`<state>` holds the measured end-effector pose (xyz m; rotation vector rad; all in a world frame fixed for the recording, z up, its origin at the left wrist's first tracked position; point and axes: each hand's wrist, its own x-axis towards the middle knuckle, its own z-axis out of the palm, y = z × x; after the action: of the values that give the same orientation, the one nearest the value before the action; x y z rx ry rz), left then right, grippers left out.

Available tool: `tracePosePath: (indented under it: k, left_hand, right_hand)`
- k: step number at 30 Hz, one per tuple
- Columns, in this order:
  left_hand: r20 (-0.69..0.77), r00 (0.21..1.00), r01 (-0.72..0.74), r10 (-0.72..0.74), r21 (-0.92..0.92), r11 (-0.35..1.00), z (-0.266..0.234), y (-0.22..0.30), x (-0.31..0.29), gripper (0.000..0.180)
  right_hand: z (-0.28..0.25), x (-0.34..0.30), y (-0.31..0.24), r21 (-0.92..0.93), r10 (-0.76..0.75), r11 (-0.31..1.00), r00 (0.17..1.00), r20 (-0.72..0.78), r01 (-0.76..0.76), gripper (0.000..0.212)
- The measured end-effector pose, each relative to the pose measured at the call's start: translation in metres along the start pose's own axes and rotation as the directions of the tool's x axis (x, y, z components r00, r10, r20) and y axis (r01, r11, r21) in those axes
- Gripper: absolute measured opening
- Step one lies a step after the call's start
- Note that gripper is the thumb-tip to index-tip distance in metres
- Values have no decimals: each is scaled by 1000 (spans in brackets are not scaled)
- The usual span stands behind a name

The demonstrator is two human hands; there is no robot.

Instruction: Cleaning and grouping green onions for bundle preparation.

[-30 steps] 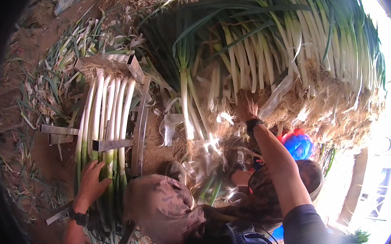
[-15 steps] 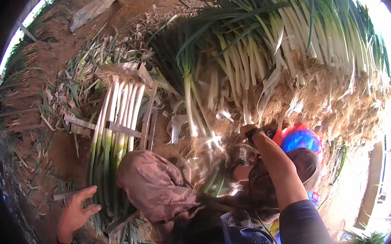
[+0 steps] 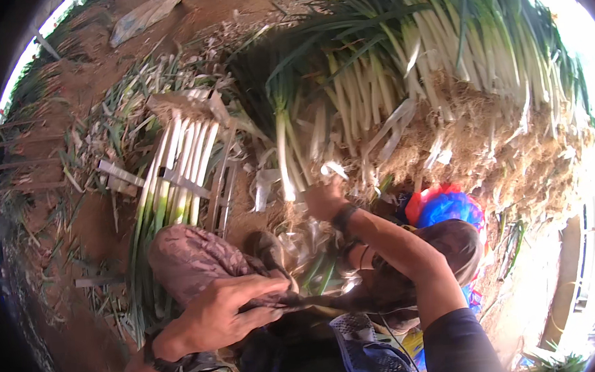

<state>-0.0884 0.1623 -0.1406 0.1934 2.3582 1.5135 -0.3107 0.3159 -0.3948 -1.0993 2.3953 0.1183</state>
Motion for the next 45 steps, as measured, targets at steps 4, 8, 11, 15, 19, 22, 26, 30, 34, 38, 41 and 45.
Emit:
tracePosePath:
  k: [4,8,11,15,19,22,26,30,34,38,41,45]
  left_hand:
    - [82,964,-252,251,-3,968,16,8,68,42]
    - [56,957,-284,286,-41,958,5,11,99,43]
    - [54,950,-303,307,-71,950,-1,3,136,40]
    - [-12,974,-226,226,-95,970,-30,-27,157,39]
    - [-46,979,-205,201,-121,971,-33,-49,197,39]
    - [-22,973,-228,229,13,973,-29,-65,217,41]
    - [39,986,-158,164,-125,979,-29,-73,243,37]
    - [30,986,-156,164,-180,971,-27,-94,269,37]
    - [84,983,-150,166,-173,974,-34,-99,291,36]
    - [14,1000,-15,19,-237,971,-37,-101,311,59]
    - [58,998,48,-17,-590,806,-44,-103,315,89]
    - [202,977,145,62,-854,499,-29,-100,328,79]
  right_hand:
    - [16,34,51,283,-158,944,985,-70,172,42]
    - [-54,37,80,137,115,987,966,-230,-84,35]
    - [-88,28,177,11,246,966,906,-345,-258,25]
    - [-173,-6,198,92,512,838,718,-472,-537,21]
    - [-201,-58,288,202,564,719,389,-728,-665,19]
    - [-207,-77,339,205,549,584,196,-813,-785,22]
    - [-209,-70,376,174,602,525,219,-768,-833,23]
    - [-251,-68,348,290,745,619,428,-512,-730,33]
    - [-285,-92,318,813,793,541,454,-407,-215,45]
    - [-241,-103,248,934,620,186,700,-353,306,30]
    - [-158,-78,164,894,350,-38,844,-407,447,19]
    - [-106,-72,91,788,159,597,941,-299,149,20]
